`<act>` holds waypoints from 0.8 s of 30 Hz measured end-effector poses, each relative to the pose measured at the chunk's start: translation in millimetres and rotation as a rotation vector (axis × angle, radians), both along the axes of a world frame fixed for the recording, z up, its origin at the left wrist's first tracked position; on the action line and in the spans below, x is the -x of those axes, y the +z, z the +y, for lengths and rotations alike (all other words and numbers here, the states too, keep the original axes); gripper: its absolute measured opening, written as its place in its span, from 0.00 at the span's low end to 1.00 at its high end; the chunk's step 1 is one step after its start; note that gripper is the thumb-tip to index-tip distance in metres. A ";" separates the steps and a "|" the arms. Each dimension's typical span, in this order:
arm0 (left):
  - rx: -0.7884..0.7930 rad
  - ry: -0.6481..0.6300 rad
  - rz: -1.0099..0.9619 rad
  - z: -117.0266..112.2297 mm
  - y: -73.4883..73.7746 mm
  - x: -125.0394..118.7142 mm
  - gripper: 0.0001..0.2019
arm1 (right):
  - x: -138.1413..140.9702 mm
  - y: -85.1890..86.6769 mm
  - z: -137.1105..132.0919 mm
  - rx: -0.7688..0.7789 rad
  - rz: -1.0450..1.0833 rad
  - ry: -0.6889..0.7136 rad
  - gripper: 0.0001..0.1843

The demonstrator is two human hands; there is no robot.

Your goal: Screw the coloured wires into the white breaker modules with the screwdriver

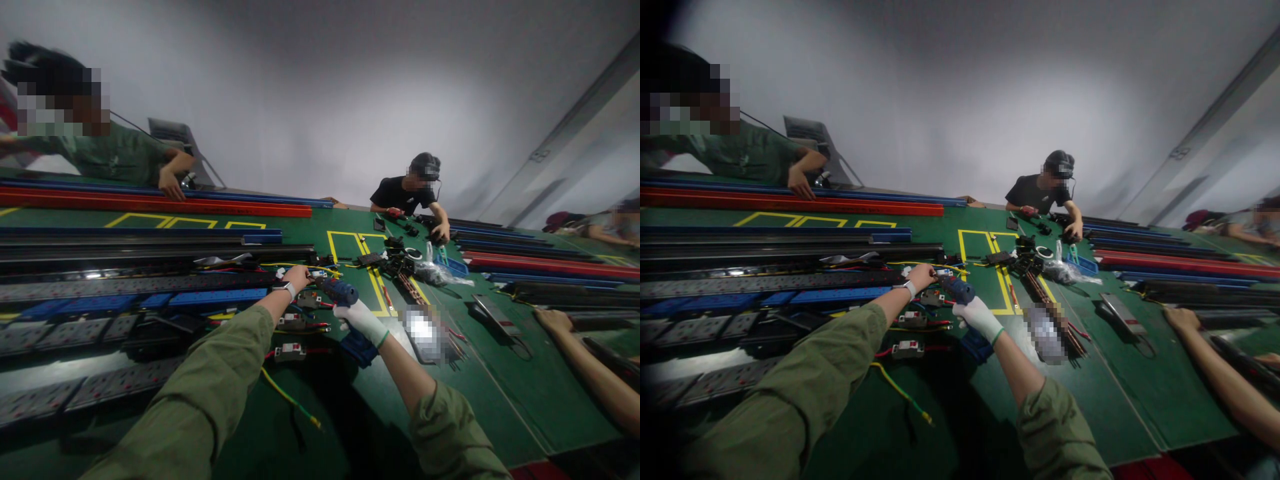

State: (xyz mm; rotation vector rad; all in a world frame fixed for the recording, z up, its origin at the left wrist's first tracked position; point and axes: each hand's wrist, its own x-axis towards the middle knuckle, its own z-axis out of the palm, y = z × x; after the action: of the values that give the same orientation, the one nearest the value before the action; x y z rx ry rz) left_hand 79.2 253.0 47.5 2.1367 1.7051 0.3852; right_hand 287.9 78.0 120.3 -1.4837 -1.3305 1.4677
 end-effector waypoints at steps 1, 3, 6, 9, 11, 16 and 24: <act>-0.001 0.000 -0.005 0.2 -0.5 0.1 0.10 | -0.2 -0.4 -0.1 -0.002 -0.006 -0.001 0.16; -0.007 -0.001 -0.014 0.3 -1.4 0.4 0.10 | -0.1 -1.3 -0.1 -0.010 -0.024 -0.007 0.16; -0.009 -0.003 -0.022 0.5 -2.1 0.9 0.10 | 1.3 -2.2 0.3 -0.018 -0.053 -0.006 0.16; -0.005 -0.004 -0.026 0.9 -2.1 1.1 0.09 | 2.8 -2.2 0.6 -0.011 -0.069 -0.002 0.19; -0.003 -0.006 -0.031 1.3 -2.0 1.1 0.10 | 3.2 -2.0 0.7 -0.005 -0.077 -0.012 0.17; 0.002 -0.005 -0.029 1.6 -2.2 0.6 0.10 | 1.3 -3.6 1.9 0.002 -0.039 -0.021 0.13; 0.005 -0.007 -0.015 2.2 -1.8 0.5 0.10 | 0.0 -4.9 3.7 -0.019 -0.009 -0.022 0.16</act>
State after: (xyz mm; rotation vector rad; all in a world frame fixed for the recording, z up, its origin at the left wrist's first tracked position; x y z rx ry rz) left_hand 78.7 255.2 45.7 2.1307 1.6879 0.3944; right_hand 287.9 81.8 115.4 -1.4901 -1.3256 1.4319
